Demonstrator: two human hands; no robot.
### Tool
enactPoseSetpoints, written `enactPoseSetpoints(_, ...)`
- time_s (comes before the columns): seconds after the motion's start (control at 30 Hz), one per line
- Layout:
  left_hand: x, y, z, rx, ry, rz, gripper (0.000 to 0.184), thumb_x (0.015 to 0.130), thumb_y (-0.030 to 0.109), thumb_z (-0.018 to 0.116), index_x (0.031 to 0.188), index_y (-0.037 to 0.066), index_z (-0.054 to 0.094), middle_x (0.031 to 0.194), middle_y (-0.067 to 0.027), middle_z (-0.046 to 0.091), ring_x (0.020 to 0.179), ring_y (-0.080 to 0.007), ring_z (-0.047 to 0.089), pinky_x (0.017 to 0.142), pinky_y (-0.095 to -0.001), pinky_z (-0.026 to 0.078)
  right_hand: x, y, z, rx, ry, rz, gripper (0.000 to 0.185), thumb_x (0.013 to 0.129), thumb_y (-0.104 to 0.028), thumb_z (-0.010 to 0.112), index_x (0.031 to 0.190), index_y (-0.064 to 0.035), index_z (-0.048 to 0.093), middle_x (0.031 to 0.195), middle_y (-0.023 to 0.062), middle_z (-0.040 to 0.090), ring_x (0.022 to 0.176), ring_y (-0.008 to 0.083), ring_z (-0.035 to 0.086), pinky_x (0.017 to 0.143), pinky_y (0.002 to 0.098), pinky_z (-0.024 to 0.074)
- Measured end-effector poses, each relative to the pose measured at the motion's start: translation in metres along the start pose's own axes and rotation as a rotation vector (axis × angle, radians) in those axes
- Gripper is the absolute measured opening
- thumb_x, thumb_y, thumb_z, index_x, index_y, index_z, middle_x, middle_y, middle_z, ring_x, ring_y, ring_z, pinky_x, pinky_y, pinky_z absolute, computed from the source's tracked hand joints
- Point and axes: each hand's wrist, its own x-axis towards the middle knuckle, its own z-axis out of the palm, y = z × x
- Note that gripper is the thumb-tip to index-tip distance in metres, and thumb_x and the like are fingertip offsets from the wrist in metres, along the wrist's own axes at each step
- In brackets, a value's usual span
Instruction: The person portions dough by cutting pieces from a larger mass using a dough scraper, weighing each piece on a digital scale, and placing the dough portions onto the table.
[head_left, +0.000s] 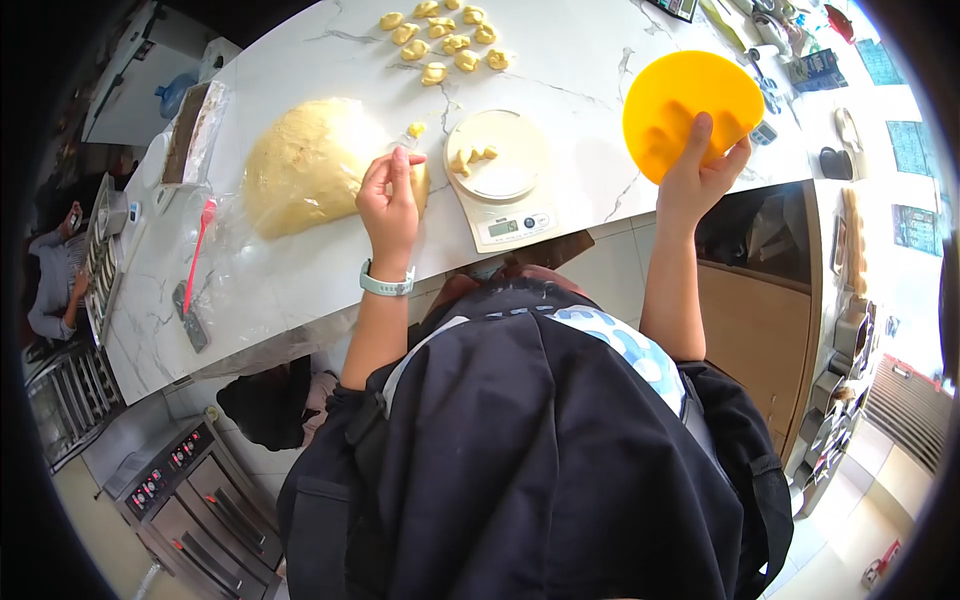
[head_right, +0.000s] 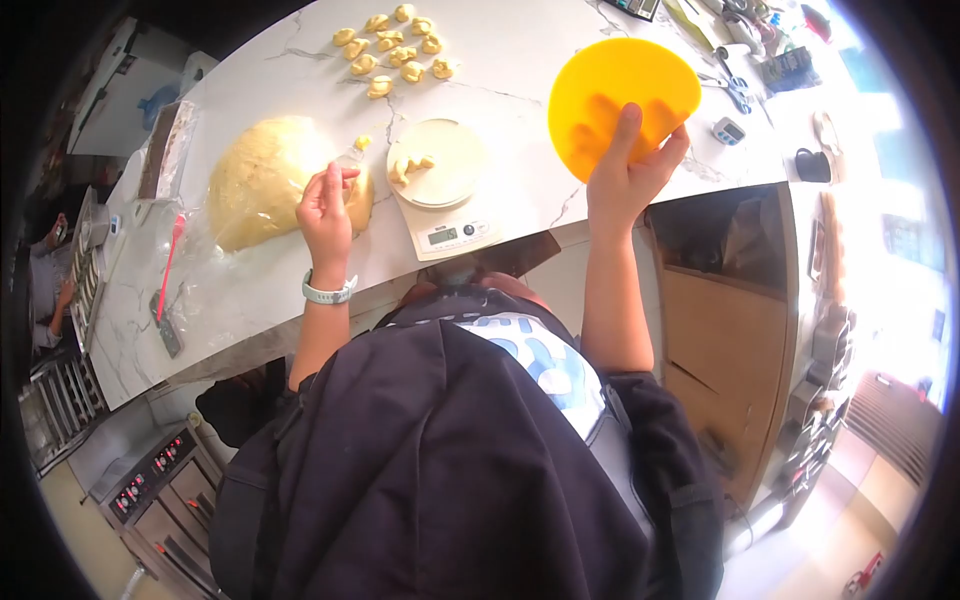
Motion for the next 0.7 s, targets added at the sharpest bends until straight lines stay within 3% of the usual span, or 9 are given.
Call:
enactPoseSetpoints(0.17, 0.011, 0.005, 0.008, 0.014, -0.106, 0.026, 0.021, 0.092, 0.017, 0.058, 0.087, -0.001, 0.068, 0.079, -0.0048, 0.062, 0.067, -0.0088, 0.052, 0.062, -0.0232, 0.043, -0.001, 0.014, -0.008, 0.008, 0.017, -0.029, 0.046, 0.091, -0.025, 0.058, 0.124, -0.0013, 0.036, 0.110, 0.0136, 0.057, 0.097, 0.0189, 0.061, 0.078, 0.0280, 0.0526)
enactPoseSetpoints(0.27, 0.019, 0.025, 0.016, 0.152, -0.311, 0.083, 0.014, 0.086, 0.012, 0.064, 0.095, 0.002, 0.068, 0.089, -0.0039, 0.063, 0.073, -0.0087, 0.052, 0.066, -0.0217, 0.044, -0.001, 0.021, -0.013, 0.002, 0.029, -0.029, 0.046, 0.091, -0.024, 0.059, 0.124, -0.0014, 0.036, 0.109, 0.0140, 0.058, 0.095, 0.0195, 0.062, 0.077, 0.0283, 0.0537)
enactPoseSetpoints(0.4, 0.031, 0.030, 0.022, 0.287, -0.525, 0.173, 0.026, 0.078, 0.009, 0.071, 0.104, 0.009, 0.068, 0.095, -0.0036, 0.061, 0.070, -0.0109, 0.053, 0.064, -0.0232, 0.045, 0.001, 0.022, -0.017, 0.033, 0.034, 0.028, 0.048, 0.091, -0.027, 0.059, 0.123, 0.0010, 0.036, 0.111, 0.0147, 0.055, 0.098, 0.0186, 0.059, 0.078, 0.0275, 0.0514)
enactPoseSetpoints(0.6, 0.041, 0.040, 0.025, 0.604, -0.740, 0.285, 0.057, 0.065, 0.013, 0.079, 0.119, 0.020, 0.061, 0.117, -0.0088, 0.046, 0.104, -0.0227, 0.049, 0.091, -0.0337, 0.044, 0.010, 0.022, -0.031, -0.024, 0.069, 0.030, 0.047, 0.091, -0.027, 0.058, 0.121, 0.0019, 0.037, 0.111, 0.0150, 0.053, 0.098, 0.0181, 0.058, 0.077, 0.0270, 0.0513)
enactPoseSetpoints(0.7, 0.041, 0.049, 0.025, 0.616, -0.866, 0.097, 0.071, 0.060, 0.013, 0.081, 0.125, 0.023, 0.055, 0.122, -0.0119, 0.039, 0.118, -0.0290, 0.039, 0.102, -0.0378, 0.036, 0.019, 0.030, -0.044, -0.082, 0.109, -0.013, 0.045, 0.091, -0.027, 0.058, 0.120, 0.0021, 0.038, 0.110, 0.0144, 0.053, 0.097, 0.0184, 0.059, 0.077, 0.0273, 0.0517)
